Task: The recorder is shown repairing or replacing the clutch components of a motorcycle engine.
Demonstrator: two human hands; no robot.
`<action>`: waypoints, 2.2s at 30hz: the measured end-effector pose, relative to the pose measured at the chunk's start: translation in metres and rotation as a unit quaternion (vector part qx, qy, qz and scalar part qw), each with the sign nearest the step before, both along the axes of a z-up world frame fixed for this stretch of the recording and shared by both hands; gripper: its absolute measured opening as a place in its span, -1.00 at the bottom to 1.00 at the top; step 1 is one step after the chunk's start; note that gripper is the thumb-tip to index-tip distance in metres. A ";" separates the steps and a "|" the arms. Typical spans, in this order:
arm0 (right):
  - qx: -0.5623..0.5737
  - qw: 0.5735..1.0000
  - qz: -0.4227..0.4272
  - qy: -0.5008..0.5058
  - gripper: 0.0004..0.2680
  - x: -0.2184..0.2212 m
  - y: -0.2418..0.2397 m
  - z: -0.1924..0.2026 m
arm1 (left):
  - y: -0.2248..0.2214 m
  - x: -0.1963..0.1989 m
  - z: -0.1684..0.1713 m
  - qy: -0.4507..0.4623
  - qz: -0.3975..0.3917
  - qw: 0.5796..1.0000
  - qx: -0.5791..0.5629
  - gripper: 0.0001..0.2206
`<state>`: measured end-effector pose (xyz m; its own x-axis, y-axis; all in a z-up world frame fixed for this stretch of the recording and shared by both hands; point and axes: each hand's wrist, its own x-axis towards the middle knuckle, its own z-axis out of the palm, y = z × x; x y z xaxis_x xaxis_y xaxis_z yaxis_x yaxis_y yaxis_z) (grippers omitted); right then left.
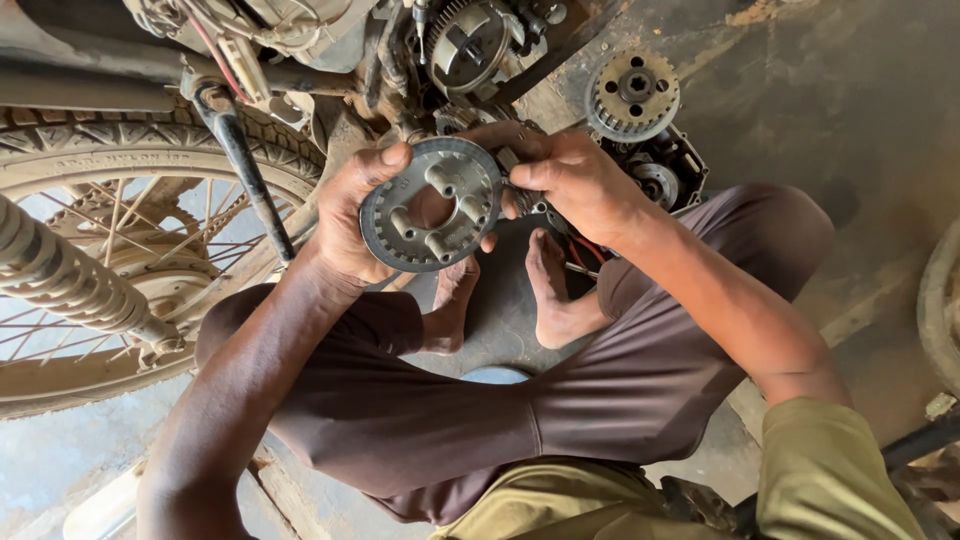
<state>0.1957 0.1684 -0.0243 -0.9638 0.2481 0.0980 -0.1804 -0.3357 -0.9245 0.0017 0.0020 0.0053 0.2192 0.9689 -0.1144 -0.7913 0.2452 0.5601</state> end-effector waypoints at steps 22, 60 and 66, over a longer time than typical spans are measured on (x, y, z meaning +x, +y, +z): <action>0.040 0.998 0.004 0.038 -0.72 0.012 0.027 -0.034 | -0.002 -0.009 0.042 0.062 0.070 0.988 0.121 -0.10; -0.030 0.988 -0.013 0.151 -0.74 0.024 0.046 -0.006 | -0.018 -0.021 0.036 0.027 0.095 0.989 0.106 -0.13; -0.044 0.983 -0.044 0.174 -0.76 0.023 0.047 -0.017 | -0.017 -0.022 0.036 0.033 0.085 0.989 0.119 -0.16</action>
